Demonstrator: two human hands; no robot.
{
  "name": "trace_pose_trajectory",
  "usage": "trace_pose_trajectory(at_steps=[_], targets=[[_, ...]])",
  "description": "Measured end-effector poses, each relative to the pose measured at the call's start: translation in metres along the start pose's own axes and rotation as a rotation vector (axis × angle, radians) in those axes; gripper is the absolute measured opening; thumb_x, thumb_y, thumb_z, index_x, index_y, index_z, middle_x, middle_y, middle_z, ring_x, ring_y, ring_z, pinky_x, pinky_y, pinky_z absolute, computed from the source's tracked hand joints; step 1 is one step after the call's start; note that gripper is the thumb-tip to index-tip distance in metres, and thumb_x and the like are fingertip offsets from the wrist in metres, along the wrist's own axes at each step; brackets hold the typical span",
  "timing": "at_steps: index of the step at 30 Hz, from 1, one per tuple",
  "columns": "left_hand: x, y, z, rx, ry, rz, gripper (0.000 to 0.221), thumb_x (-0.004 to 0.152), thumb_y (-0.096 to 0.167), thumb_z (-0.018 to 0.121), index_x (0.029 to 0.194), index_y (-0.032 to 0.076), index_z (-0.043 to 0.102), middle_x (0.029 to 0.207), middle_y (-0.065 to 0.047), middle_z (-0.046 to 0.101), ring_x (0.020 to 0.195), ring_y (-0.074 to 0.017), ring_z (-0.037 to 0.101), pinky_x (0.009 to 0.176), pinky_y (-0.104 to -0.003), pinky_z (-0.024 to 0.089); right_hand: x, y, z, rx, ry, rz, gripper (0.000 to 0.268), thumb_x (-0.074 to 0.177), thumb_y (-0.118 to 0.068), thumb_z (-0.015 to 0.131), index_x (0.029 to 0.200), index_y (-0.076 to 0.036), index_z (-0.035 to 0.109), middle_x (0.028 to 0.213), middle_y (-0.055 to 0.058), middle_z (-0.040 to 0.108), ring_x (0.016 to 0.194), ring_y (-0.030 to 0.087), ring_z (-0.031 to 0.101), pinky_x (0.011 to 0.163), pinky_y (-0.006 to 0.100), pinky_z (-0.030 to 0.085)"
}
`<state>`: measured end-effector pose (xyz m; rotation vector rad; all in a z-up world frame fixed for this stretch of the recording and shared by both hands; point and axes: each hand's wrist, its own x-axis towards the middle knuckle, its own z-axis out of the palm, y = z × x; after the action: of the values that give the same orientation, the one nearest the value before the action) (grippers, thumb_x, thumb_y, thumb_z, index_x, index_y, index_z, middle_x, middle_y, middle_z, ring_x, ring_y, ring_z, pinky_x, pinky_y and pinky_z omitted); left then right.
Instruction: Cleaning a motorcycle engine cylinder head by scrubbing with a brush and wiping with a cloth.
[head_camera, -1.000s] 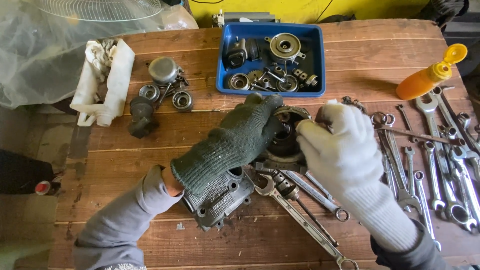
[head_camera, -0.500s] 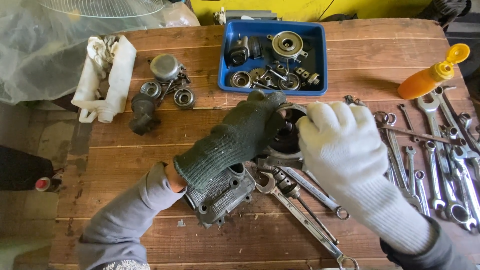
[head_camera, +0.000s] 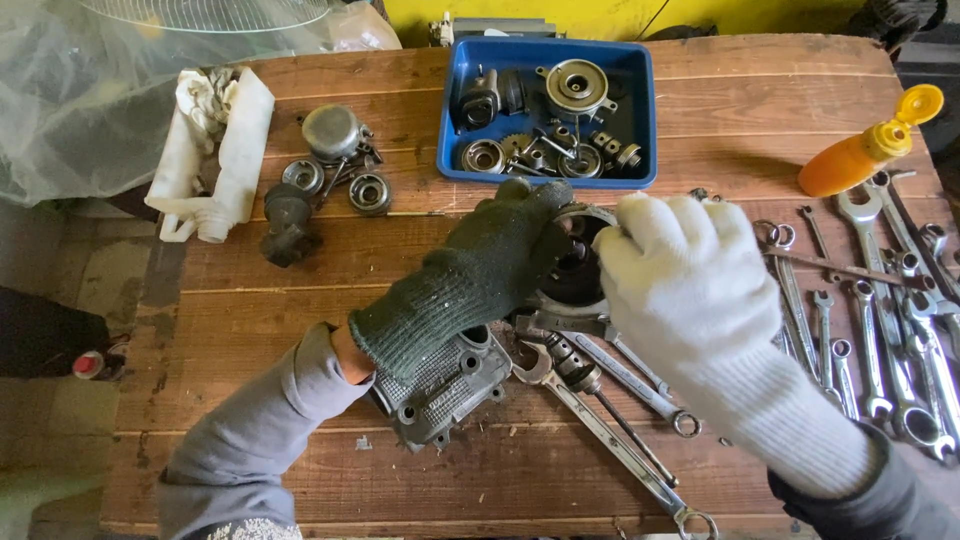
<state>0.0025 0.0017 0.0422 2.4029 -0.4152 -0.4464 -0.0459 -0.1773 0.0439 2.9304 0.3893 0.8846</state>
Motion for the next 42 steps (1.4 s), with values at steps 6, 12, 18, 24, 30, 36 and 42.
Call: trace_pose_trajectory(at_steps=[6, 12, 18, 24, 30, 36, 42], targets=[[-0.004, 0.011, -0.009, -0.042, -0.059, -0.068, 0.045, 0.103, 0.031, 0.033, 0.141, 0.015, 0.049, 0.130, -0.022, 0.051, 0.110, -0.0436, 0.061, 0.081, -0.055, 0.054, -0.001, 0.000, 0.009, -0.077, -0.003, -0.004, 0.029, 0.102, -0.019, 0.065, 0.073, -0.022, 0.061, 0.060, -0.008, 0.050, 0.058, 0.017, 0.049, 0.036, 0.031, 0.036], [-0.004, 0.005, -0.005, -0.047, -0.030, -0.016, 0.038, 0.104, 0.027, 0.037, 0.136, 0.013, 0.053, 0.121, -0.021, 0.053, 0.103, -0.0398, 0.062, 0.075, -0.051, 0.055, 0.022, -0.011, -0.008, -0.119, -0.447, 0.164, 0.027, 0.103, -0.037, 0.048, 0.085, -0.032, 0.067, 0.074, -0.009, 0.064, 0.086, 0.021, 0.065, 0.051, 0.043, 0.060], [-0.002, 0.006, -0.005, -0.012, -0.029, -0.043, 0.048, 0.104, 0.035, 0.037, 0.146, 0.016, 0.047, 0.134, -0.023, 0.051, 0.112, -0.0438, 0.063, 0.083, -0.054, 0.056, 0.045, -0.019, -0.027, 0.043, -0.692, 0.395, 0.033, 0.101, -0.037, 0.043, 0.103, -0.030, 0.075, 0.093, -0.005, 0.072, 0.103, 0.026, 0.062, 0.068, 0.053, 0.059], [-0.001, 0.009, -0.008, -0.032, -0.034, -0.023, 0.043, 0.104, 0.030, 0.033, 0.141, 0.014, 0.046, 0.118, -0.022, 0.056, 0.095, -0.0420, 0.067, 0.072, -0.051, 0.058, 0.064, -0.028, -0.049, 0.067, -0.898, 0.453, 0.040, 0.108, -0.040, 0.035, 0.122, -0.025, 0.069, 0.103, 0.005, 0.074, 0.102, 0.027, 0.065, 0.077, 0.050, 0.062], [-0.003, 0.010, -0.011, -0.016, -0.034, -0.030, 0.047, 0.105, 0.032, 0.038, 0.149, 0.016, 0.041, 0.129, -0.023, 0.054, 0.103, -0.0433, 0.067, 0.077, -0.054, 0.058, 0.014, -0.006, 0.008, -0.161, -0.283, 0.127, 0.025, 0.100, -0.029, 0.055, 0.080, -0.023, 0.069, 0.056, -0.007, 0.048, 0.060, 0.018, 0.054, 0.043, 0.034, 0.048], [-0.003, 0.011, -0.009, -0.044, -0.055, -0.063, 0.054, 0.102, 0.034, 0.036, 0.154, 0.019, 0.039, 0.137, -0.021, 0.049, 0.109, -0.0409, 0.064, 0.077, -0.052, 0.057, 0.060, -0.028, -0.049, 0.107, -0.886, 0.448, 0.044, 0.104, -0.037, 0.033, 0.118, -0.018, 0.070, 0.099, 0.014, 0.068, 0.092, 0.033, 0.065, 0.074, 0.054, 0.058], [0.010, -0.004, -0.001, -0.239, -0.001, 0.150, 0.054, 0.093, 0.024, 0.026, 0.131, -0.003, 0.053, 0.071, -0.009, 0.071, 0.045, -0.0136, 0.051, 0.035, -0.029, 0.041, 0.039, -0.023, -0.045, -0.136, -0.599, 0.340, 0.035, 0.096, -0.020, 0.054, 0.064, -0.013, 0.064, 0.058, 0.000, 0.047, 0.049, 0.021, 0.044, 0.046, 0.030, 0.032]])
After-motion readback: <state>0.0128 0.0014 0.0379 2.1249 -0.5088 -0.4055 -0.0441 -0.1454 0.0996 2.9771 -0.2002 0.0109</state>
